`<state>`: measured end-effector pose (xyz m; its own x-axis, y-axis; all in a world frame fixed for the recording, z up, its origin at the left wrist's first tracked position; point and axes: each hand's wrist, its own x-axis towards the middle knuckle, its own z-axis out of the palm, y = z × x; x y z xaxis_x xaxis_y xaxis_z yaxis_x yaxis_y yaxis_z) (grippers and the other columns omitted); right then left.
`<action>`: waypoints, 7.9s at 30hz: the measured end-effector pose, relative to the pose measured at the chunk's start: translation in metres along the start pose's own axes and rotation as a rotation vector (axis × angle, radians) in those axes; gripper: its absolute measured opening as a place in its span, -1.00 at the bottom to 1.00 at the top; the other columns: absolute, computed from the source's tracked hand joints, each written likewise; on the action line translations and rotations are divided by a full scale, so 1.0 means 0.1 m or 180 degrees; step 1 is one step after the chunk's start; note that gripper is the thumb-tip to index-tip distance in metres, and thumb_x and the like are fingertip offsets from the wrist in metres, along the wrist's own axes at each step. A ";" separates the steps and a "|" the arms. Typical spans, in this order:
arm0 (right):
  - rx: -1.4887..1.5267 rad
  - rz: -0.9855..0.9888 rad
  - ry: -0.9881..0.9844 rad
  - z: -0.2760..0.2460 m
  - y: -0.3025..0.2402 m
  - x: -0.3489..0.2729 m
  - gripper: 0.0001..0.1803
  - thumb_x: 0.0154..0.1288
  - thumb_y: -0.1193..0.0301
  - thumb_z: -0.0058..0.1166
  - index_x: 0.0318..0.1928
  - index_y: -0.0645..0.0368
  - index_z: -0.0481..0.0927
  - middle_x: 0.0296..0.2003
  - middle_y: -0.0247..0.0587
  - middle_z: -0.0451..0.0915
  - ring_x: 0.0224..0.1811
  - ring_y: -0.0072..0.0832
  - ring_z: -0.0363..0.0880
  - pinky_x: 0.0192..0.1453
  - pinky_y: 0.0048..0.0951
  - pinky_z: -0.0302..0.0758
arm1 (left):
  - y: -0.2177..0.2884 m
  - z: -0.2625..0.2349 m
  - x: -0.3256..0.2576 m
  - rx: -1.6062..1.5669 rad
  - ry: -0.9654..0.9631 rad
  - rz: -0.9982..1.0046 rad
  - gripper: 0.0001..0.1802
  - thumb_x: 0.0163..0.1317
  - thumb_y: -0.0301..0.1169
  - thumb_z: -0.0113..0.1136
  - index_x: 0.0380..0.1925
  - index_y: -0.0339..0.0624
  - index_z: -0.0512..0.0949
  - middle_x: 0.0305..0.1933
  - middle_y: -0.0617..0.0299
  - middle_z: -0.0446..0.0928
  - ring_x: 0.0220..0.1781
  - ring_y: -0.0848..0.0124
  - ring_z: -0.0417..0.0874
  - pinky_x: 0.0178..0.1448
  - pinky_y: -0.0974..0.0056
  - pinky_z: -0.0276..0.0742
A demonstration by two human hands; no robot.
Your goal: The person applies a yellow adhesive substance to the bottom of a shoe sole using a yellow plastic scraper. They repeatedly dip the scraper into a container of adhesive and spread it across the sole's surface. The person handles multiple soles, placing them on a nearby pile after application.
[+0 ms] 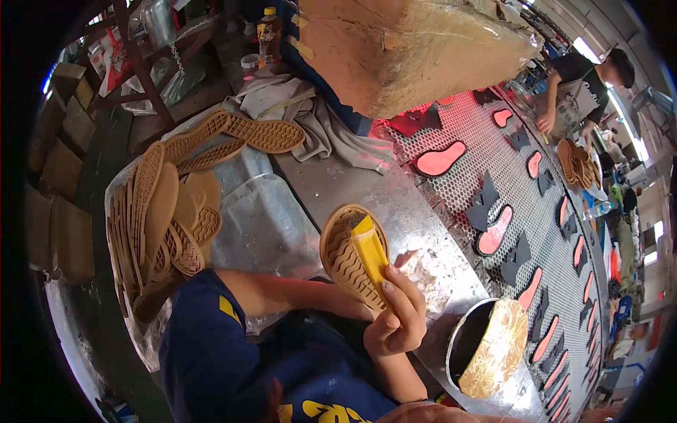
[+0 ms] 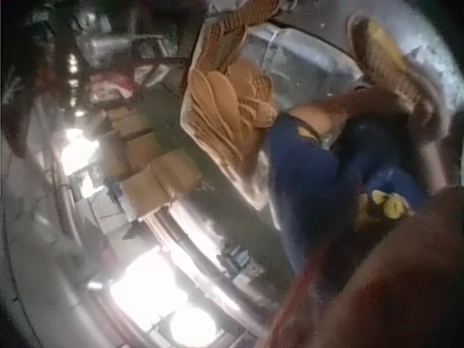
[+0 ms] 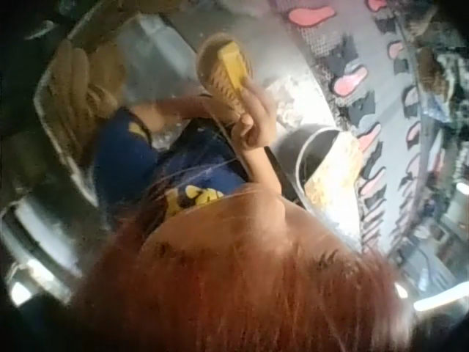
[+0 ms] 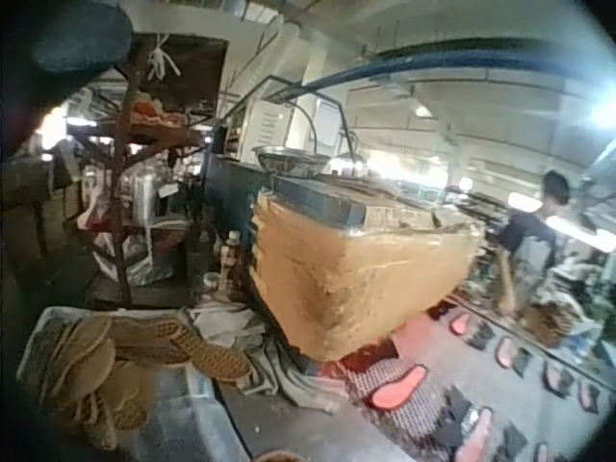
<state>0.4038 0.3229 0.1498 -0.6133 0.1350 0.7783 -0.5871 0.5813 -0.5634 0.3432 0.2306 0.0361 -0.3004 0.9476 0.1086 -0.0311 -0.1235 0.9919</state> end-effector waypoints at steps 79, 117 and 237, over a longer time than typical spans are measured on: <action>-0.0333 0.1550 -0.0409 -1.50 0.12 -0.64 -0.78 0.14 0.71 0.15 -0.19 0.26 0.66 -0.37 -0.19 0.58 -0.36 -0.50 0.58 -0.29 -0.55 0.48 | 0.29 0.50 0.24 -0.3220 -0.0446 -0.1062 0.08 0.16 0.51 -0.45 0.35 -0.22 0.15 -0.05 -0.31 0.49 -0.57 0.20 0.66 -0.60 0.24 0.63; -0.2354 0.1247 -0.1627 -1.44 0.72 -1.16 -0.33 0.13 0.33 0.20 0.23 0.34 0.34 0.25 0.19 0.28 0.38 0.12 0.12 0.45 0.01 0.09 | 1.54 0.87 0.62 -0.0961 0.0738 0.0696 -0.22 0.45 0.16 -0.36 0.35 -0.33 0.14 0.21 -0.16 0.43 -0.05 0.30 0.59 0.00 0.26 0.52; -0.0396 0.0973 -0.0024 -1.80 -0.14 -0.91 -0.53 0.02 0.69 0.14 0.02 0.30 0.44 -0.23 0.06 0.47 -0.32 -0.15 0.43 -0.26 -0.21 0.35 | 1.43 1.11 1.41 -0.1358 0.1621 0.0632 -0.46 0.53 -0.20 -0.38 0.41 -0.16 -0.04 0.26 -0.11 0.36 -0.08 0.20 0.61 -0.04 0.15 0.56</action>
<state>0.5631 0.4465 0.1367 -0.7553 0.3128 0.5760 -0.3063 0.6085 -0.7321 0.4019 0.3796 0.2004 -0.7461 0.6516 0.1370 -0.2700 -0.4841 0.8323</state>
